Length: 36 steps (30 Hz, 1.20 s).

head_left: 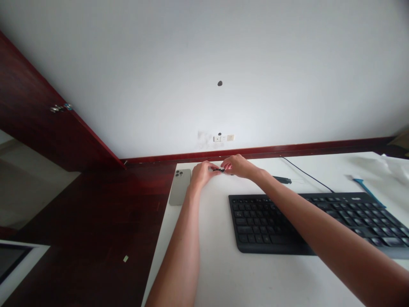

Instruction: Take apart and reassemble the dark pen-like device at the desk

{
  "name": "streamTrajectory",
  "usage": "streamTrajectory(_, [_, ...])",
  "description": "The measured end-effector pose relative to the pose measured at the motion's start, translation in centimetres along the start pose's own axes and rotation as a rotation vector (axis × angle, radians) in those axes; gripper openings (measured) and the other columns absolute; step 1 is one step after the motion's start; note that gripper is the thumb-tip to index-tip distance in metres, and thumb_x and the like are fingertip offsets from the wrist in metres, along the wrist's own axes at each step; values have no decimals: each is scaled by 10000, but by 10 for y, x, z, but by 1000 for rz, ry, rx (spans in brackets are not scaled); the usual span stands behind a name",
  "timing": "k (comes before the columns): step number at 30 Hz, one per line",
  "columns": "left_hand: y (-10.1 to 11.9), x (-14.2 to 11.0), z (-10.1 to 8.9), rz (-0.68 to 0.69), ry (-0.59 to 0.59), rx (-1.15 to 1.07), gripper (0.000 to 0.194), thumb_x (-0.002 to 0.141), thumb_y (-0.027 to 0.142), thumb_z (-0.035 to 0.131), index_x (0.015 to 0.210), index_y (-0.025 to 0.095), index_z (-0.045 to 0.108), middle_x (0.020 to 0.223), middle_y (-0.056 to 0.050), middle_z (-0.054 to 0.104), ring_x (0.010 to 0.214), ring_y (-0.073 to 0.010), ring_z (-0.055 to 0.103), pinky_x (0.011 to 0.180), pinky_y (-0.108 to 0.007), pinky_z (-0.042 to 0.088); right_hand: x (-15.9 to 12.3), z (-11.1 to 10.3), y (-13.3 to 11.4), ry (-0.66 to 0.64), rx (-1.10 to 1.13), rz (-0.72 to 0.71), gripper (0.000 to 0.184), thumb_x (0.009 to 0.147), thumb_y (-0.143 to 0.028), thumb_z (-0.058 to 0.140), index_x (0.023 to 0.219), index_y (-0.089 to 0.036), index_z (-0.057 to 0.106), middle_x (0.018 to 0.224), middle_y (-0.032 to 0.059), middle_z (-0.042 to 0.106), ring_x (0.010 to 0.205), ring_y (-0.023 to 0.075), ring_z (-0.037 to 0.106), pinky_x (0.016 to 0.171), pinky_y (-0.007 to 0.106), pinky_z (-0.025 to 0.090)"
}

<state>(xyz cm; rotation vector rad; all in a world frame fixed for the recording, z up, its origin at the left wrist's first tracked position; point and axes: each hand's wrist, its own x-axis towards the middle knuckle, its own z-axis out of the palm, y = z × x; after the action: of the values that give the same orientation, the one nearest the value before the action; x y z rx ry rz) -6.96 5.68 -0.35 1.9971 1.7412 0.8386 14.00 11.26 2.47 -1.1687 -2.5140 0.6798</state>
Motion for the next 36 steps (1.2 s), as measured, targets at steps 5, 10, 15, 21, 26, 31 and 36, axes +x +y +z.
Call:
streamTrajectory(5, [5, -2, -3, -15, -17, 30, 169, 826, 389, 837, 978, 315, 851, 1047, 2, 794, 939, -201, 712, 834, -265, 508, -1, -1, -3, -2, -4, 19, 252, 783, -68, 703, 961, -198, 826, 919, 40, 819, 871, 195, 762, 735, 233, 562])
streamTrajectory(10, [5, -1, -2, -36, -25, 39, 185, 818, 385, 844, 987, 309, 852, 1065, -2, 798, 963, -213, 715, 860, -273, 515, -2, -4, -10, 8, -23, 60, 243, 779, -74, 717, 958, -194, 828, 908, 51, 818, 869, 215, 762, 727, 242, 561])
streamTrajectory(15, [4, 0, -1, -44, -27, 43, 207, 819, 399, 848, 1008, 314, 854, 1123, -5, 798, 1006, -227, 715, 888, -275, 510, -3, -5, -14, -3, -31, 75, 242, 787, -82, 724, 973, -194, 830, 924, 52, 821, 881, 213, 761, 719, 233, 557])
streamTrajectory(21, [2, 0, -1, -17, -23, 13, 208, 818, 384, 852, 1011, 309, 849, 1087, 3, 795, 966, -207, 715, 863, -273, 506, -8, -12, -16, 26, -80, 132, 223, 840, -158, 733, 1045, -185, 814, 966, 55, 821, 899, 205, 757, 781, 248, 558])
streamTrajectory(26, [-1, 2, 0, -2, -22, -34, 236, 798, 371, 868, 1022, 301, 845, 1068, 4, 794, 935, -201, 708, 833, -279, 498, -18, -28, -14, 70, -167, 228, 145, 896, -264, 709, 964, -188, 811, 984, 72, 813, 928, 234, 748, 789, 290, 536])
streamTrajectory(31, [-3, 3, 2, -6, -22, -24, 219, 807, 375, 859, 1014, 305, 844, 1052, 3, 794, 920, -200, 700, 848, -289, 495, -26, -26, -18, -1, -221, 271, 283, 844, -398, 796, 1013, -171, 792, 981, 89, 808, 890, 248, 735, 745, 304, 511])
streamTrajectory(36, [-4, 2, 4, 18, 3, -13, 179, 811, 374, 858, 973, 301, 844, 1017, 2, 792, 913, -198, 698, 849, -289, 494, -29, -15, -25, -39, -254, 284, 325, 843, -357, 783, 1083, -137, 782, 992, 107, 805, 895, 250, 732, 736, 300, 497])
